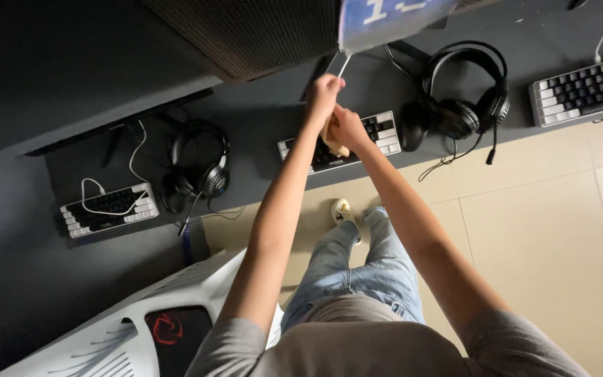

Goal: The person wipes a computer keyboard, a mouse, and a pair of headphones with a cloth. They handle each item individually, wiping the surfaces and cables before placing them back on the desk.

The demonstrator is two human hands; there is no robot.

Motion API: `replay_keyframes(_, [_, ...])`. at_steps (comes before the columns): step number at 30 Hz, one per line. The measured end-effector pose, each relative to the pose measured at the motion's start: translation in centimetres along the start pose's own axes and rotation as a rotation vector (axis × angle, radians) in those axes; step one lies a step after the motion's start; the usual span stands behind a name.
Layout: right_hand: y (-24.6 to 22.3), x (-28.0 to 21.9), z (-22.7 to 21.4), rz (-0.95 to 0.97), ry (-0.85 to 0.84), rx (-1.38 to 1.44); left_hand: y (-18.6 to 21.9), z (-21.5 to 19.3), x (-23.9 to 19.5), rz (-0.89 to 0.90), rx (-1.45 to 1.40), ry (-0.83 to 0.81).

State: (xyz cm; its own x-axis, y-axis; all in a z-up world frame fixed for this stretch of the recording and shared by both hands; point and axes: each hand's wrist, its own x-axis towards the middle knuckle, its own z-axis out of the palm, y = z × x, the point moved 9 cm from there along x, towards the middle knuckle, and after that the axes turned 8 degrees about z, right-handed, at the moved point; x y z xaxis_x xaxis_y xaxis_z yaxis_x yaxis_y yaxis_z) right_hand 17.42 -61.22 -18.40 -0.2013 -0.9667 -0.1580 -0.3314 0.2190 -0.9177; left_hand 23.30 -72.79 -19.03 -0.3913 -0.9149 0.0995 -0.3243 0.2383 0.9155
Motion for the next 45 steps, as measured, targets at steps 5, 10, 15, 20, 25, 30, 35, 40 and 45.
replay_keyframes(5, [-0.5, 2.3, 0.2, -0.008, 0.02, -0.283, 0.9, 0.5, 1.5, -0.226, -0.357, -0.03])
replay_keyframes(10, [-0.3, 3.3, 0.2, -0.057, 0.038, -0.405, -0.6, -1.3, 1.8, -0.158, -0.488, -0.024])
replay_keyframes(15, [2.7, 5.4, -0.2, 0.01, -0.126, -0.42, -0.8, -3.0, 0.0, -0.264, -0.604, -0.041])
replay_keyframes(20, [-0.1, 3.6, -5.3, -0.089, -0.123, -0.01, -5.4, -4.0, -1.5, -0.275, -0.433, -0.027])
replay_keyframes(25, [3.3, 4.6, -4.4, -0.077, -0.137, 0.437, -4.1, -5.2, -3.0, -0.311, -0.434, -0.006])
replay_keyframes(30, [1.4, 2.7, 2.1, 0.052, -0.259, -0.509, 0.5, -4.1, -2.6, -0.341, -0.602, -0.036])
replay_keyframes(35, [0.6, 3.0, 1.1, 0.036, -0.057, -0.432, 0.2, -5.6, -2.4, -0.252, -0.703, 0.048])
replay_keyframes(40, [1.9, 2.5, 1.7, 0.018, 0.089, -0.424, -5.4, -9.5, -5.9, -0.098, -0.587, 0.089])
replay_keyframes(45, [1.2, 0.7, -2.0, 0.033, 0.129, 0.304, -4.2, -13.7, -16.0, -0.125, 0.03, -0.146])
